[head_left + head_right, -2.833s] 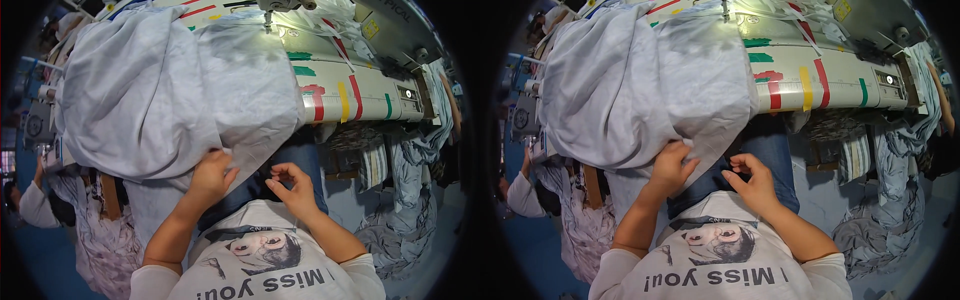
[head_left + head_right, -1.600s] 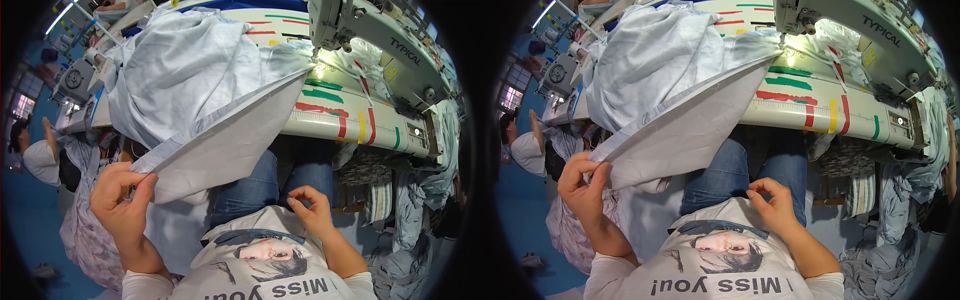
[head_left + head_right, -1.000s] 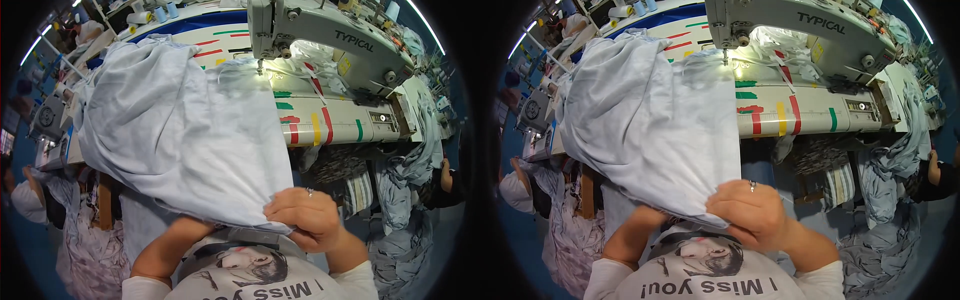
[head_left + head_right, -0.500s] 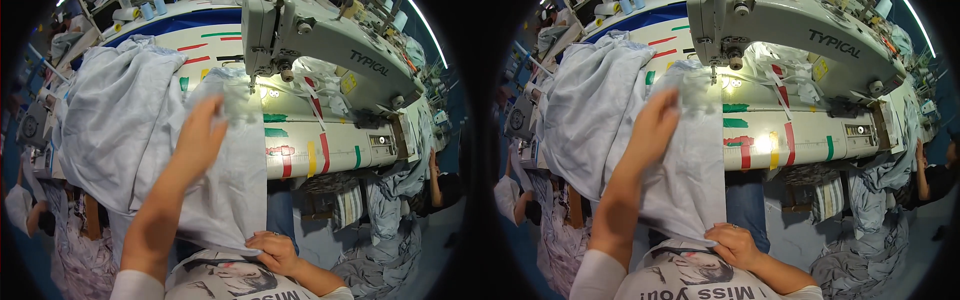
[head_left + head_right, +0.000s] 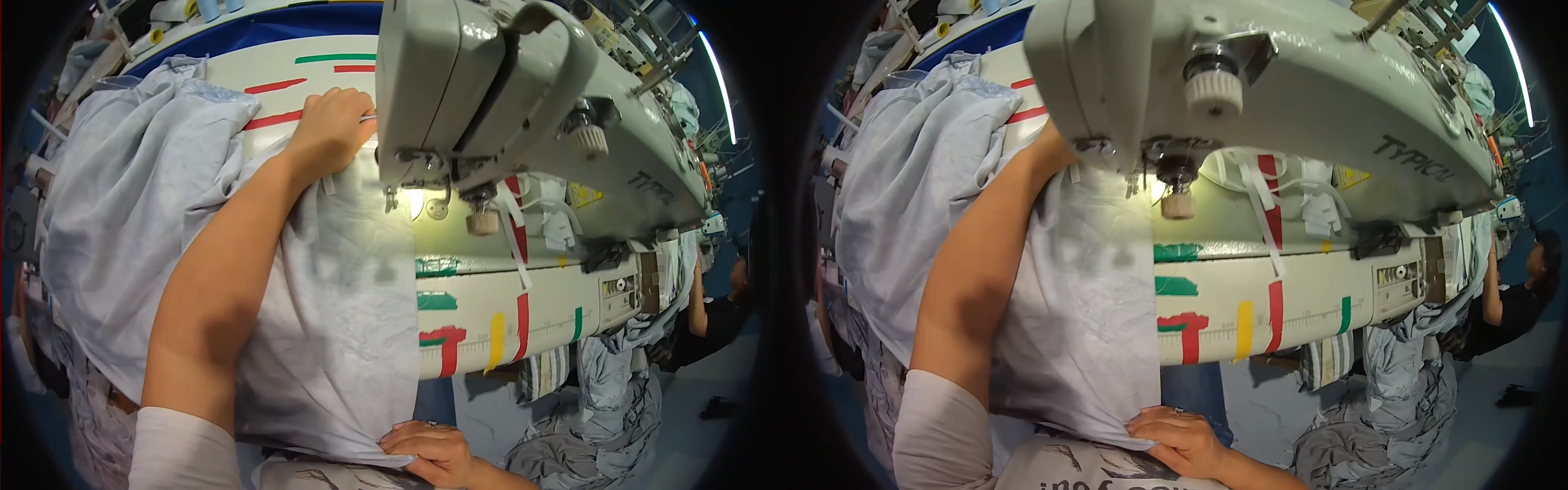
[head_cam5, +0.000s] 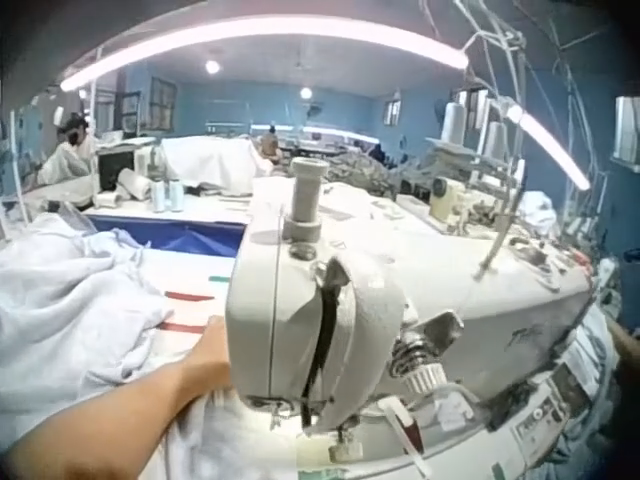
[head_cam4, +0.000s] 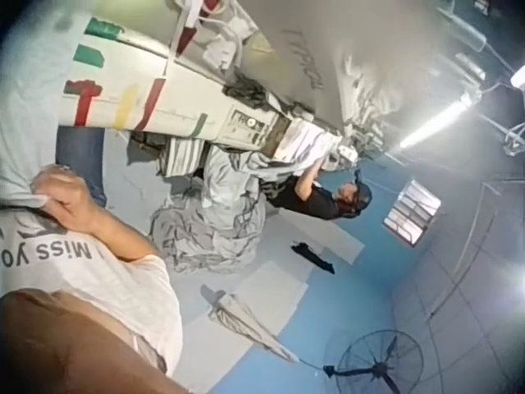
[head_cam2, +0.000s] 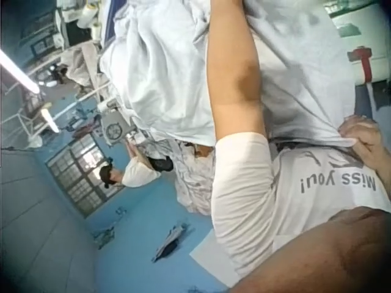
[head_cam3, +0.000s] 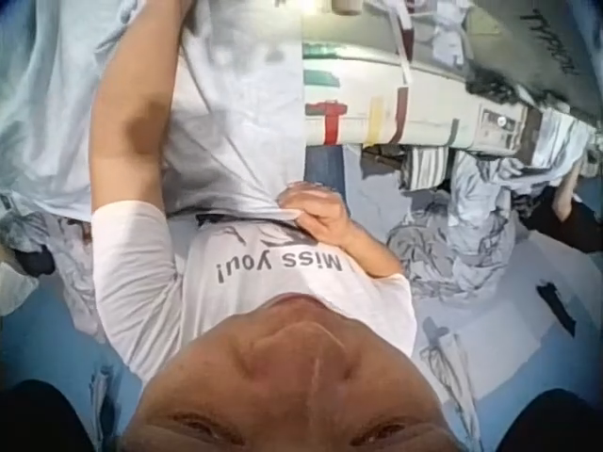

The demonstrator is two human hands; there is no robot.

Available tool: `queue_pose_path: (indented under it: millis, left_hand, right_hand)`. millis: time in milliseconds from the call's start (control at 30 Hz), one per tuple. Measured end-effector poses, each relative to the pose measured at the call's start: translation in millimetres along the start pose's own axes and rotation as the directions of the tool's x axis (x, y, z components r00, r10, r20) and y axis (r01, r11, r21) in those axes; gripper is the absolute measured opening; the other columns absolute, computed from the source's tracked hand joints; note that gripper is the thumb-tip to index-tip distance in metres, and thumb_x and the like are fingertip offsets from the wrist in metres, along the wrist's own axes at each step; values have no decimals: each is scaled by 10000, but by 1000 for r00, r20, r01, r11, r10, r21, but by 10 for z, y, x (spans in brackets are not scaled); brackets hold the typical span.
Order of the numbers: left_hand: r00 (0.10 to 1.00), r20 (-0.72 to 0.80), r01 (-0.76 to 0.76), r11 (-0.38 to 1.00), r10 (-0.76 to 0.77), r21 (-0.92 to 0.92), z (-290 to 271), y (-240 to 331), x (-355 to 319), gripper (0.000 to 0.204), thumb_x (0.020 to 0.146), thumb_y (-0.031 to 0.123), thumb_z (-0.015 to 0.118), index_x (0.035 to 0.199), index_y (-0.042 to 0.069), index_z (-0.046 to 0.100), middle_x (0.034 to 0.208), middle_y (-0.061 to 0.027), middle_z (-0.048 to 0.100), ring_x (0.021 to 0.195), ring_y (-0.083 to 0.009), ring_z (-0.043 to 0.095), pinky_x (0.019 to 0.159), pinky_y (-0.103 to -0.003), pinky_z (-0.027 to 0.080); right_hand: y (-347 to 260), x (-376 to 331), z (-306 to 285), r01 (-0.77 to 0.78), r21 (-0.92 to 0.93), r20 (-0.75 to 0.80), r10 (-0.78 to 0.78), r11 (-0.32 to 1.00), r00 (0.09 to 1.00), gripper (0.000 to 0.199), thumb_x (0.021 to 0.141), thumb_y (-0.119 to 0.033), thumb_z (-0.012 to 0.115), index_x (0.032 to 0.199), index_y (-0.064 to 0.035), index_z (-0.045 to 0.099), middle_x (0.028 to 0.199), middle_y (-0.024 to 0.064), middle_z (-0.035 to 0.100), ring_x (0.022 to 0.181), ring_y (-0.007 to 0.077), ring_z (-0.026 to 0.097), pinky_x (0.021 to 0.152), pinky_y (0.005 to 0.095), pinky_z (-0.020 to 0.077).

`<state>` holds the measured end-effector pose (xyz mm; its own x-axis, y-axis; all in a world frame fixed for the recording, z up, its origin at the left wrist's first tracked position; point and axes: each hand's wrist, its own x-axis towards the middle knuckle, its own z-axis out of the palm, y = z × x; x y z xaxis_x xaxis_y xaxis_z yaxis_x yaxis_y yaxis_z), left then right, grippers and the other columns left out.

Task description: Sewing the edges of fabric to create pillowcases using an industrial sewing machine.

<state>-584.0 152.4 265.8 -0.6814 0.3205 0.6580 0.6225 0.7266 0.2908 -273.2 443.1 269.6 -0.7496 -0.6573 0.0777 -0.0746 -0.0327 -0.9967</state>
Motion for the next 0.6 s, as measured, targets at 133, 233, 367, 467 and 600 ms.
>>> queue_pose_path:
  millis: [133,233,367,467,600]
  left_hand:
    - [966,127,200,959,-227,200,147,-266,252,121,855,204,620,866,84,632,880,-62,628,924,-279,555,799,-432,393]
    - [973,109,186,972,-202,141,111,-336,432,142,861,205,599,863,68,640,892,-74,634,936,-289,557,815,-430,398]
    - [962,149,187,949,-230,254,216,-680,642,150,868,199,586,870,58,639,908,-77,633,945,-293,556,831,-438,397]
    - [972,126,159,947,-200,278,297,-869,828,156,870,201,578,868,58,640,904,-82,634,939,-296,559,828,-443,401]
    - [970,126,162,935,-210,316,347,-1047,1074,172,873,203,554,860,59,649,890,-101,643,922,-317,571,810,-459,415]
  right_hand:
    - [-66,272,-81,39,-46,27,-38,998,999,262,771,32,625,1032,47,636,1041,154,668,1003,321,648,956,456,488]
    - [-108,459,-153,83,-112,65,-76,990,995,326,755,18,626,1081,28,613,1072,144,643,1023,316,620,979,453,472]
    - [-291,890,-232,193,-174,-13,-198,966,980,148,793,-34,587,892,50,658,893,178,670,841,337,674,768,413,541]
    - [-296,1125,-321,207,-218,-52,-223,954,973,137,844,-54,574,882,54,649,868,175,663,819,338,670,760,410,540]
    - [-207,1278,-476,196,-307,77,-181,932,981,356,762,3,617,1116,20,582,1069,135,620,1040,301,594,999,441,454]
